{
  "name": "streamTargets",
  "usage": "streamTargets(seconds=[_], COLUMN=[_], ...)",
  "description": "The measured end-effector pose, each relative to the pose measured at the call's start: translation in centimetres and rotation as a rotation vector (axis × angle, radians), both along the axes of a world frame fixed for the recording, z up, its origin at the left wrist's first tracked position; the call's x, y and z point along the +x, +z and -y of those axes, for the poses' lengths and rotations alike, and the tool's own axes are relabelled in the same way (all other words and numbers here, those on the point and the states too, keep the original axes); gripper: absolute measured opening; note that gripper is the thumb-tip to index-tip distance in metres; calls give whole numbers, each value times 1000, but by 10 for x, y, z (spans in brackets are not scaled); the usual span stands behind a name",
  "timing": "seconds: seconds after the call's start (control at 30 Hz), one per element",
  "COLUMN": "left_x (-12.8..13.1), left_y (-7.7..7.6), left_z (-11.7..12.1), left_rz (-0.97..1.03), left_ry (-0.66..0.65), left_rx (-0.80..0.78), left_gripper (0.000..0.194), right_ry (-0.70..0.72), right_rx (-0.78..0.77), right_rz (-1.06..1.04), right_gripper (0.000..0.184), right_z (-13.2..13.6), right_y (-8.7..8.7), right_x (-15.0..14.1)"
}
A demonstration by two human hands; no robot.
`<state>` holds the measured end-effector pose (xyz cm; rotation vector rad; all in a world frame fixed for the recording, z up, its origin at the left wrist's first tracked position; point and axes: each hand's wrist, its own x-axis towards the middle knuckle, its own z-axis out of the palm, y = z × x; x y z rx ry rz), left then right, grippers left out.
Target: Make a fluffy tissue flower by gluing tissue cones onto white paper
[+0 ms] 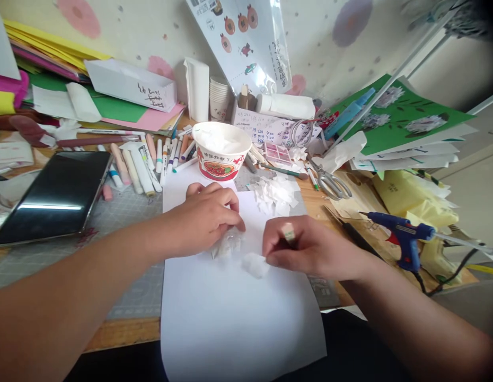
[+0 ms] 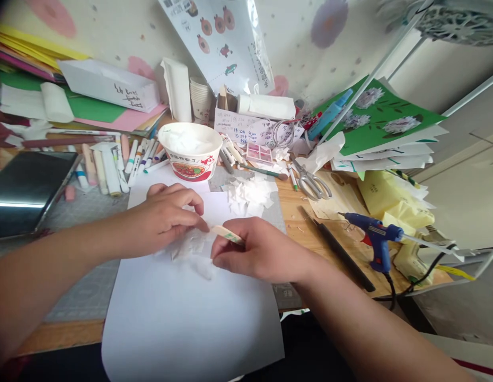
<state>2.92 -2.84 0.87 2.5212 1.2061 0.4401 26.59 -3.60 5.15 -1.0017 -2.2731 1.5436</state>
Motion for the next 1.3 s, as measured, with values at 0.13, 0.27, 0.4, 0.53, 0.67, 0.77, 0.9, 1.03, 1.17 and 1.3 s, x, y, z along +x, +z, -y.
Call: streamTargets(seconds=[0.13,0.27,0.4,0.53,0.67,0.77,0.9,1.03,1.17,1.3], left_x=[0,0,-1,-2,1,2,1,1,2,2], left_y=[0,-2,1,7,5,-1,-4,-3,-1,-2], left_z=[-2,-4,-1,2,1,-1,0,-1,-1,1], left_rz=[-13,-2,-4,-12,19,28,22,9,-8,16], left_ry=[-4,-13,-14,-27,-8,12,11,2,-5,-14], left_rx=[-31,-31,-61,-77,-38,1,45,51,77,106], left_gripper=[33,33,35,25,23,23,26,26,23,24], right_ry=[-110,-207,-261,-287,-308,-260,-262,-283,-90,37], right_rx=[126,474,643,700,704,664,502,483,737,970], right_rz=[130,223,216,171,96,21,-229,-285,-183,-155], right_gripper=[9,11,13,12,10,11,25,45,23,12], right_z=[-4,-9,-10,-8,-6,-7,-10,-3,11,12], right_y=[-26,-42,-51,-57,-59,-54,-37,-22,-23,-34], right_x=[-21,-28,-28,-27,-27,-24,-8,3,-2,-5])
